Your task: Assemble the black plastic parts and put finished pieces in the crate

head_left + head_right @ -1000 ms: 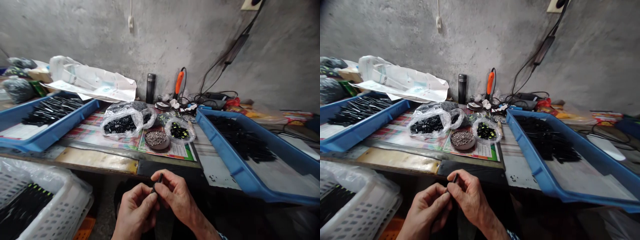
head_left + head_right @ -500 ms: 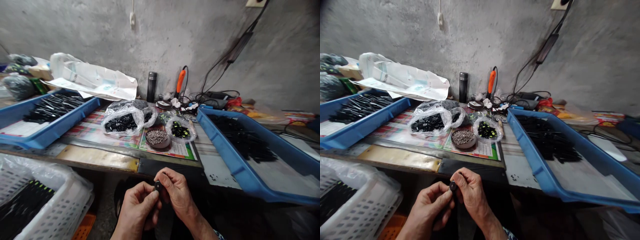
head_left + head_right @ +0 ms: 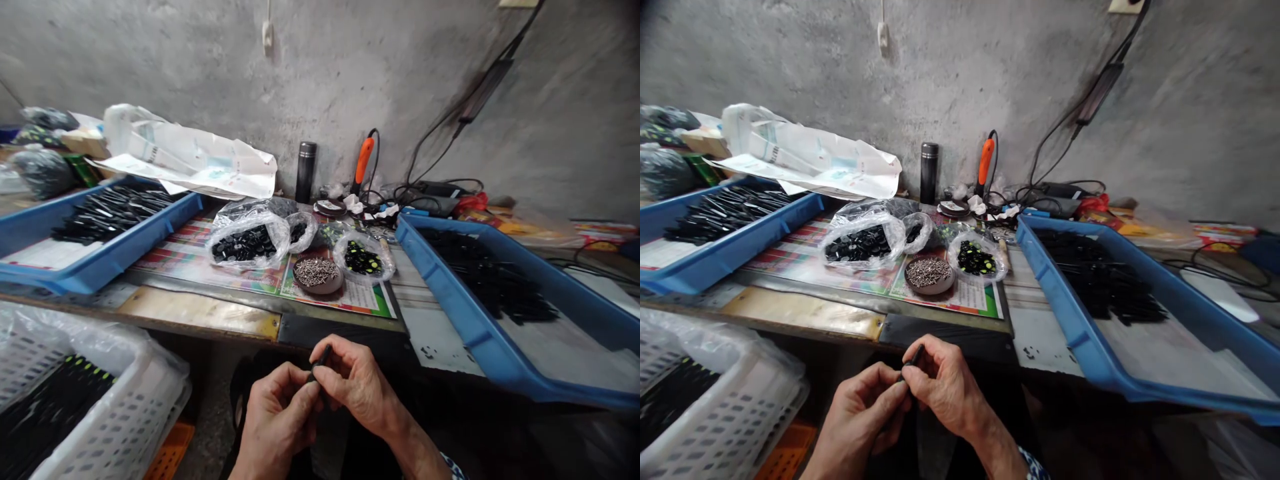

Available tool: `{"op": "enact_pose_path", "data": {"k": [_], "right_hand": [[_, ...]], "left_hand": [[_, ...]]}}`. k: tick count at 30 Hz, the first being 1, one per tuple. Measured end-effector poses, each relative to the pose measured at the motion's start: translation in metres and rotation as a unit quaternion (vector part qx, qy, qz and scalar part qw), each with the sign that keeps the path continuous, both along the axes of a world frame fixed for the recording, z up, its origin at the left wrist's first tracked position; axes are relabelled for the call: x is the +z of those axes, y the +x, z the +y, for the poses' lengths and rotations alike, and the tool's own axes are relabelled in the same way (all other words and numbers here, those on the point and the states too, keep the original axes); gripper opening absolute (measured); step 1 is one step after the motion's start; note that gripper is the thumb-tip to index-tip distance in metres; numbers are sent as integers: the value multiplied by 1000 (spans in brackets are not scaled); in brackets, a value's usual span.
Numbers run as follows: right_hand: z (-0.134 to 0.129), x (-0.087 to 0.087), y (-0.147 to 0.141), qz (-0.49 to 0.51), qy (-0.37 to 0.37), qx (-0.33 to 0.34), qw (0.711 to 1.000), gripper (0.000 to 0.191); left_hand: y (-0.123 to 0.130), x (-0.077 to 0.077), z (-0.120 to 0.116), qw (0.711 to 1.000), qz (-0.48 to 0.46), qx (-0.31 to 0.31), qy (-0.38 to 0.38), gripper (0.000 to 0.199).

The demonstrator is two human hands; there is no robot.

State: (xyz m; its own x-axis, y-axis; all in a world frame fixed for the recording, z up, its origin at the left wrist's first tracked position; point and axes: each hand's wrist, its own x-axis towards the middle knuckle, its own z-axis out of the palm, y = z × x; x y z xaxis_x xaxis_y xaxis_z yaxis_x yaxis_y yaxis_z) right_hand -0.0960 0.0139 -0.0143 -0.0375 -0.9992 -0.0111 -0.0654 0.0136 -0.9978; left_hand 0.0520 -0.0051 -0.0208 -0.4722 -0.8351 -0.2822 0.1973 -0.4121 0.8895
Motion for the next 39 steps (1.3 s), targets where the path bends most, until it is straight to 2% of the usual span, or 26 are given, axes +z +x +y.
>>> {"op": "enact_pose_path", "data": {"k": [11, 16, 20, 23, 26, 28, 32, 35, 39], "right_hand": [[0, 4, 8, 4, -55, -62, 997, 11], [0, 5, -2, -37, -39, 1, 999, 29], [-3, 0, -10, -48, -32, 24, 998, 49], [-5, -5, -6, -46, -36, 12, 998, 55], [-4, -8, 0, -8, -77, -60, 995, 51], [-2, -9, 2, 3, -87, -77, 993, 49], [-1, -5, -2, -42, -51, -18, 998, 44], [0, 1, -4, -40, -35, 14, 998, 29], [1, 4, -1, -2, -19, -10, 1000, 14]], "left_hand": [[-4, 10, -5, 1000, 2, -12, 5, 52], [-2, 13, -6, 1000, 4, -19, 18, 54], [0, 11, -4, 999, 17, -46, 22, 50], [-1, 8, -1, 998, 24, -45, 37, 52], [-3, 9, -1, 999, 13, -24, 44, 55], [-4, 11, -3, 999, 7, -18, 42, 54], [-5, 13, -5, 1000, 8, -2, 28, 54], [-5, 9, -5, 1000, 7, 2, 11, 52], [-4, 3, -2, 1000, 0, -1, -2, 48]]}}
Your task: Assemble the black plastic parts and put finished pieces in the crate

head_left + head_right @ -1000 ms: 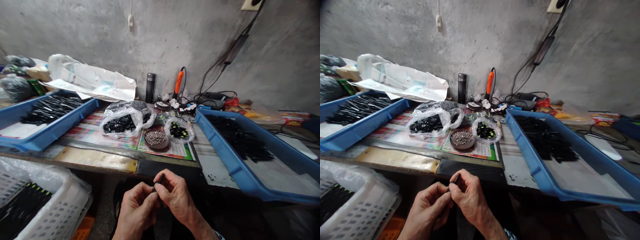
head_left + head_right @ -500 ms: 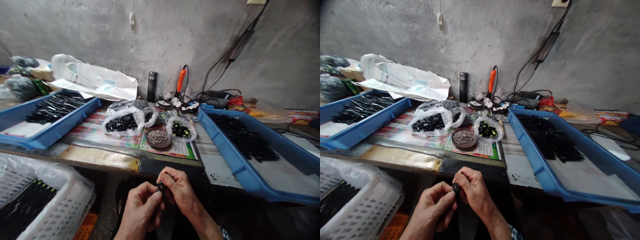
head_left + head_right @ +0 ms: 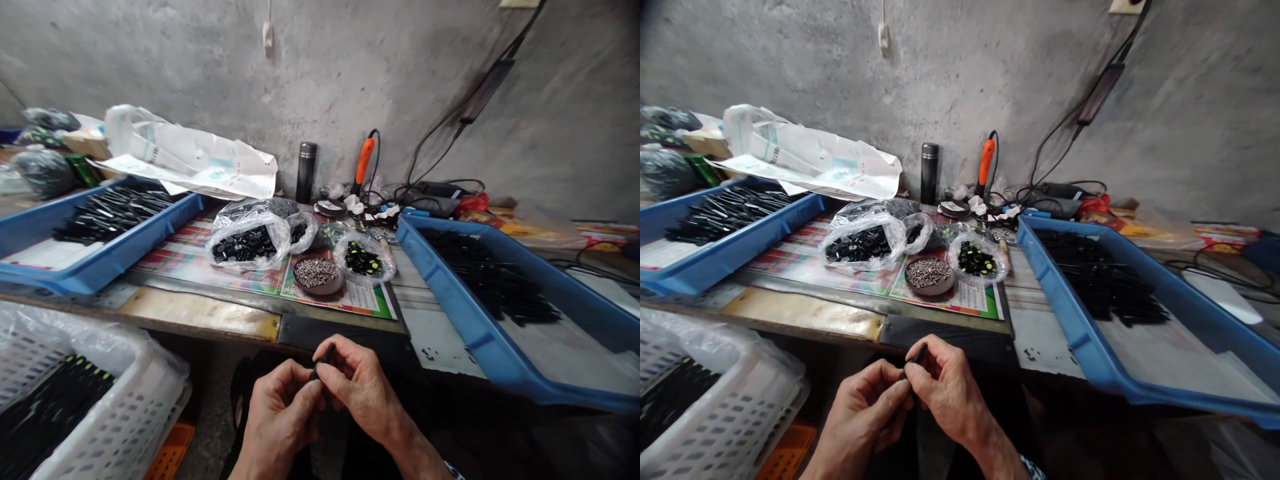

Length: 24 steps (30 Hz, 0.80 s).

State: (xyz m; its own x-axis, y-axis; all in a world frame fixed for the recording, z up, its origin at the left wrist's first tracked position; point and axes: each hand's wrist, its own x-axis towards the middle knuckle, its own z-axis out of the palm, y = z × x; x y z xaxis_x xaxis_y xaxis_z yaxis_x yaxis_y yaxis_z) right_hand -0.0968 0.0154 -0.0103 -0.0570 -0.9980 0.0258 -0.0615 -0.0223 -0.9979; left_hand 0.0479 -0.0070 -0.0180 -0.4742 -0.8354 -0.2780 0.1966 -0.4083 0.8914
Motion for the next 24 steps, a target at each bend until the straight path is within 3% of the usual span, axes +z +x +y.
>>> {"op": "enact_pose_path", "data": {"k": [5, 13, 19, 24], "right_hand": [[1, -2, -3, -4, 5, 33, 999, 18], [-5, -11, -11, -36, -25, 33, 999, 56], [-2, -13, 1, 2, -83, -69, 994, 47], [1, -6, -4, -33, -40, -1, 999, 38]], "left_hand": [[2, 4, -1, 1000, -9, 7, 13, 53], [2, 8, 0, 998, 18, -50, 38, 50], [0, 6, 0, 998, 5, -22, 51, 55], [0, 10, -2, 999, -8, -3, 36, 54]]}}
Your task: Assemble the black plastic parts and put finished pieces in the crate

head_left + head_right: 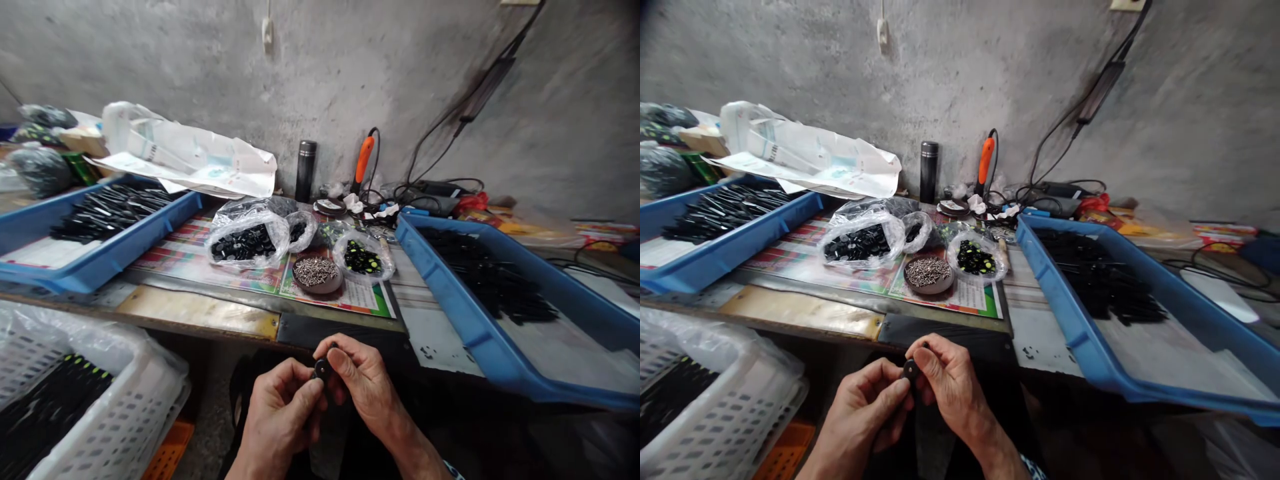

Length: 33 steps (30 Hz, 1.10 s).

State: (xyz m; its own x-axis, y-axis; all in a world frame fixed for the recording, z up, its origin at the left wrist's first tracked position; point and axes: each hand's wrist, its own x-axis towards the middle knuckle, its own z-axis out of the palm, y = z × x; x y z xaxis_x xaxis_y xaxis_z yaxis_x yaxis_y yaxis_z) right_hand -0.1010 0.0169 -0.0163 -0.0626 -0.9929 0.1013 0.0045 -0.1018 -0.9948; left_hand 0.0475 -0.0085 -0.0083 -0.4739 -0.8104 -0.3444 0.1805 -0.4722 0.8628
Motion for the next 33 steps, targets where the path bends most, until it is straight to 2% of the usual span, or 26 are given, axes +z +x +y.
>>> {"op": "enact_pose_path", "data": {"k": [4, 7, 13, 19, 24, 28, 30, 33], "right_hand": [[2, 7, -1, 44, 30, 6, 999, 15], [2, 8, 1, 68, 37, -12, 997, 11], [0, 10, -1, 29, 39, 24, 999, 21], [0, 11, 3, 78, 28, -30, 996, 13], [-3, 5, -7, -13, 10, 32, 999, 29], [-5, -2, -12, -74, 7, 72, 995, 47], [-5, -4, -9, -68, 4, 57, 996, 48], [-3, -6, -2, -14, -35, -20, 999, 41]], "left_hand": [[0, -4, 1, 999, -1, -3, -35, 49], [0, -7, 2, 999, 2, -5, -45, 47], [2, -3, 1, 999, -3, -15, -38, 48], [0, -3, 1, 999, -11, -7, -45, 51], [2, 6, 0, 999, 14, -34, -13, 52], [0, 3, 4, 997, 46, -69, 0, 50], [-1, 0, 5, 997, 47, -59, 10, 52], [-1, -2, 4, 999, 30, -30, 14, 54]]}}
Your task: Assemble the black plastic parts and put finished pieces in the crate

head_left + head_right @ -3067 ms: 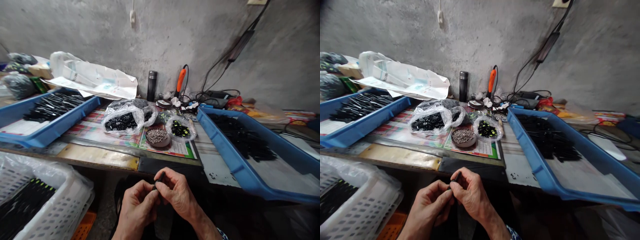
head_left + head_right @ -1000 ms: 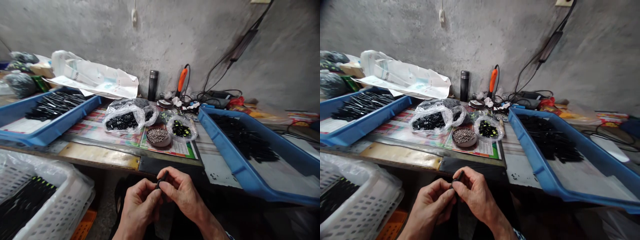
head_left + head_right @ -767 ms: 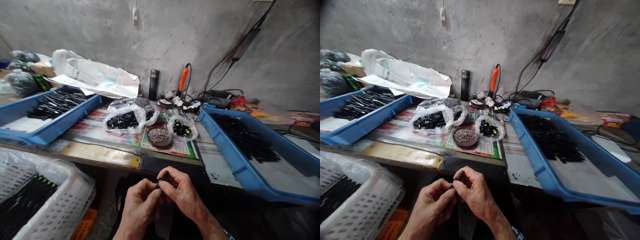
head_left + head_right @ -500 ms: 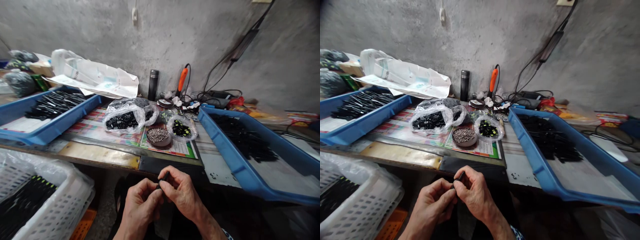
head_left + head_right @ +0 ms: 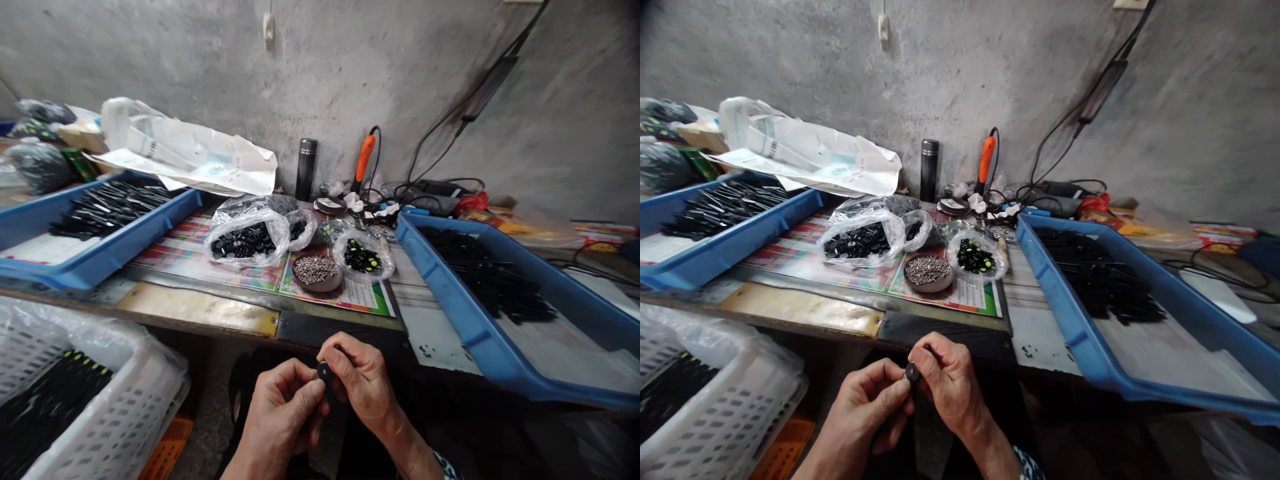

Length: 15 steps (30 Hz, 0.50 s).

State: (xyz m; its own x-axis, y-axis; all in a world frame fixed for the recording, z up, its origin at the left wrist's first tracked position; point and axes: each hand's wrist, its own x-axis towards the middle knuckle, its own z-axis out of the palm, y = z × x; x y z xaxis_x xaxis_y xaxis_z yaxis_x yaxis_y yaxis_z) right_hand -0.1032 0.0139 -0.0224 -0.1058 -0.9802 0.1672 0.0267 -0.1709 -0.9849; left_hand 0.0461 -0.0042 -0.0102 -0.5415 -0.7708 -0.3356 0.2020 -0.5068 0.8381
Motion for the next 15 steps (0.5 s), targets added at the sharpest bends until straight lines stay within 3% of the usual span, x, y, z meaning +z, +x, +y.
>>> {"op": "enact_pose_path", "data": {"k": [2, 7, 11, 15], "right_hand": [[1, 1, 2, 22, -10, -19, 1000, 38], [4, 11, -3, 16, 46, 62, 997, 28], [4, 16, -2, 75, 74, 22, 994, 15], [4, 14, 2, 77, 92, 23, 992, 17]], "left_hand": [[1, 0, -2, 1000, -9, 12, -8, 54], [1, 0, -3, 999, -27, 24, -26, 52], [1, -8, -2, 998, -24, 15, -54, 47], [3, -13, -3, 997, -32, 3, -65, 43]]}}
